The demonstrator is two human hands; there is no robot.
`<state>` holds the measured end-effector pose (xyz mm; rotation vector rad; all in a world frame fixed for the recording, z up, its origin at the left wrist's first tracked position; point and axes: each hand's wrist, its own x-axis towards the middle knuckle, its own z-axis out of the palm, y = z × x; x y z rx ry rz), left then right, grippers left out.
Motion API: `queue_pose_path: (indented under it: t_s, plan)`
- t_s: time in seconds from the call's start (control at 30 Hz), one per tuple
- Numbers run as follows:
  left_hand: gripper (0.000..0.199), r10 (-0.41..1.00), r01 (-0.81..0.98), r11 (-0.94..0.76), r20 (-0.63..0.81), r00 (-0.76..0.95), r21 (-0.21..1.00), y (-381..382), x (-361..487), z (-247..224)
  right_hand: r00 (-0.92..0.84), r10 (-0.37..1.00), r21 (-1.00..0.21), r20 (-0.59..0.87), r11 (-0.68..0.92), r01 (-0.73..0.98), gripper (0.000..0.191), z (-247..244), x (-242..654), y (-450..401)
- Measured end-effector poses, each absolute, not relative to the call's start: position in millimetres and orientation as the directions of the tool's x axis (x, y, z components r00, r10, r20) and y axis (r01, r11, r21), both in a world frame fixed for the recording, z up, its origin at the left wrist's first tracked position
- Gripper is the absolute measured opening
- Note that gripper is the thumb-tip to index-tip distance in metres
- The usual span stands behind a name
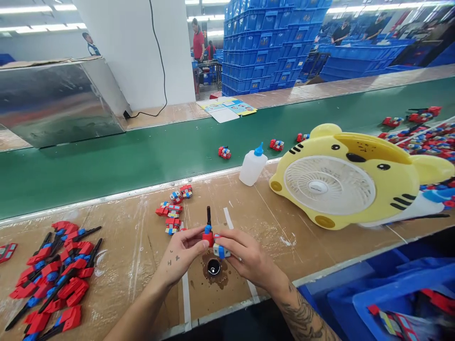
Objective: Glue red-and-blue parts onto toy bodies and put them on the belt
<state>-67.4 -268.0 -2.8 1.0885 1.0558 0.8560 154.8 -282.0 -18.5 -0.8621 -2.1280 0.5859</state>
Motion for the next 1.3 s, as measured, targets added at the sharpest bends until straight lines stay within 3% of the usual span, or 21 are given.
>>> queue_pose_path:
  t_s: [0.1, 0.23, 0.4, 0.53, 0.6, 0.67, 0.73, 0.87, 1.07, 1.23, 1.3]
  plan:
    - [0.047, 0.957, -0.04, 0.204, -0.191, 0.216, 0.978, -262, -68, -1, -0.509, 0.724, -0.551, 0.464, 0.687, 0.475, 0.044, -7, 142, -267]
    - [0.066, 0.995, -0.006, 0.018, -0.018, 0.101, 1.0, -246, -67, 12, -0.496, 0.712, -0.452, 0.497, 0.701, 0.552, 0.035, 14, 107, -237]
    - [0.057, 0.979, 0.306, -0.174, 0.197, -0.044, 0.936, -178, -68, 34, -0.435, 0.706, -0.362, 0.559, 0.68, 0.638, 0.036, 32, 60, -176]
    - [0.046, 0.984, 0.503, -0.12, 0.168, -0.051, 0.856, -91, -80, 29, -0.286, 0.766, -0.532, 0.576, 0.617, 0.58, 0.047, 14, 68, -114]
    - [0.042, 0.989, 0.582, -0.06, 0.125, -0.073, 0.811, -47, -91, 22, -0.201, 0.851, -0.68, 0.485, 0.511, 0.526, 0.05, -6, 84, -89]
    - [0.037, 0.992, 0.67, 0.01, 0.075, -0.098, 0.743, -6, -102, 12, -0.236, 0.896, -0.762, 0.375, 0.443, 0.472, 0.045, -28, 96, -75]
    - [0.031, 0.993, 0.745, 0.073, 0.018, -0.113, 0.663, 27, -110, 2, -0.353, 0.876, -0.778, 0.33, 0.464, 0.423, 0.045, -46, 99, -70]
    - [0.031, 0.99, 0.845, 0.141, -0.084, -0.113, 0.515, 70, -117, -23, -0.52, 0.786, -0.79, 0.333, 0.534, 0.301, 0.071, -67, 74, -64]
    - [0.037, 0.995, 0.904, 0.089, -0.073, -0.064, 0.419, 82, -108, -45, -0.539, 0.792, -0.863, 0.287, 0.458, 0.212, 0.052, -70, 57, -65]
    - [0.043, 0.999, 0.903, -0.036, -0.007, 0.043, 0.428, 64, -98, -33, -0.476, 0.818, -0.945, 0.323, 0.246, -0.218, 0.058, -48, 88, -112]
    - [0.045, 0.996, 0.902, -0.082, 0.012, 0.085, 0.424, 45, -111, -23, -0.454, 0.839, -0.938, 0.3, 0.172, -0.302, 0.059, -41, 101, -136]
